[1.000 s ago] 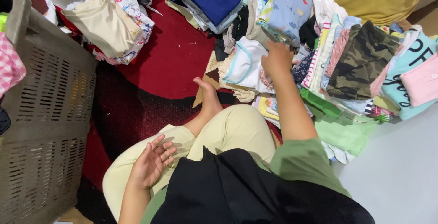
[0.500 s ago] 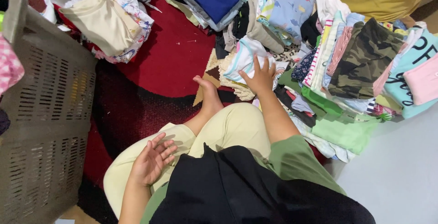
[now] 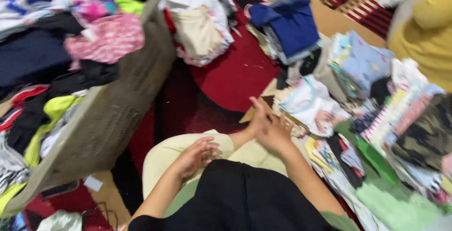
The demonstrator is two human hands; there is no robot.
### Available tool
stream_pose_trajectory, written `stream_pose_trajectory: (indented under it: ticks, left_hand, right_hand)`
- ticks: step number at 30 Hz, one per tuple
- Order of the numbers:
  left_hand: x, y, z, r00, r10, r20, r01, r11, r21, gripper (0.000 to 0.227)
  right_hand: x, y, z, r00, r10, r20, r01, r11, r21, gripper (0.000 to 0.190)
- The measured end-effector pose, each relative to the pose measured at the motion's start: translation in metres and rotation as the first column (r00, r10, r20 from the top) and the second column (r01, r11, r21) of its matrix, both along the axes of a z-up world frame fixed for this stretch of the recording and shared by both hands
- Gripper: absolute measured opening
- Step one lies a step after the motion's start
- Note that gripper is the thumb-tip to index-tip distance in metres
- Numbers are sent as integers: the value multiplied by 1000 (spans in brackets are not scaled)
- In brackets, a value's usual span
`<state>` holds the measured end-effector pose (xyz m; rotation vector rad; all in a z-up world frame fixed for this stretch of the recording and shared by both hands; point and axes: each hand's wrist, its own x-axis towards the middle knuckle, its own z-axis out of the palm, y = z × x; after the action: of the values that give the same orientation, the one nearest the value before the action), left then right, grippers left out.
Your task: Folding various laundry items and organizing them into stacks while sitting on the floor.
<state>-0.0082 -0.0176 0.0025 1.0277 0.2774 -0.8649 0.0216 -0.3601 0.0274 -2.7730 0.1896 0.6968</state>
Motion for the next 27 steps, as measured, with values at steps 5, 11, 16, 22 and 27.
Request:
stream_pose_trajectory:
  ticks: [5,11,16,22,27]
  left_hand:
    - [50,38,30,849,-122,514,-16,966,256,49]
    - [129,102,227,146,-535,832,-716,524,462,41]
    - [228,192,244,163,-703,693,-946,88,311,34]
    - [300,305,229,683,-458,569,-729,-376,572,54]
    - [303,323,230,829,-273,488,-559,-390,732,62]
  right_hand:
    - [-18,92,158,942,155,-297,-138,987,78,70]
    - [4,75,64,941,210,-267,-207,978,39,79]
    - [11,68,31,946,204,-254,-210,978,1,78]
    - [15,70,19,936,195,-294,-201,980,10,79]
    - [20,70,9,928,178,-329,-182,983,19,80]
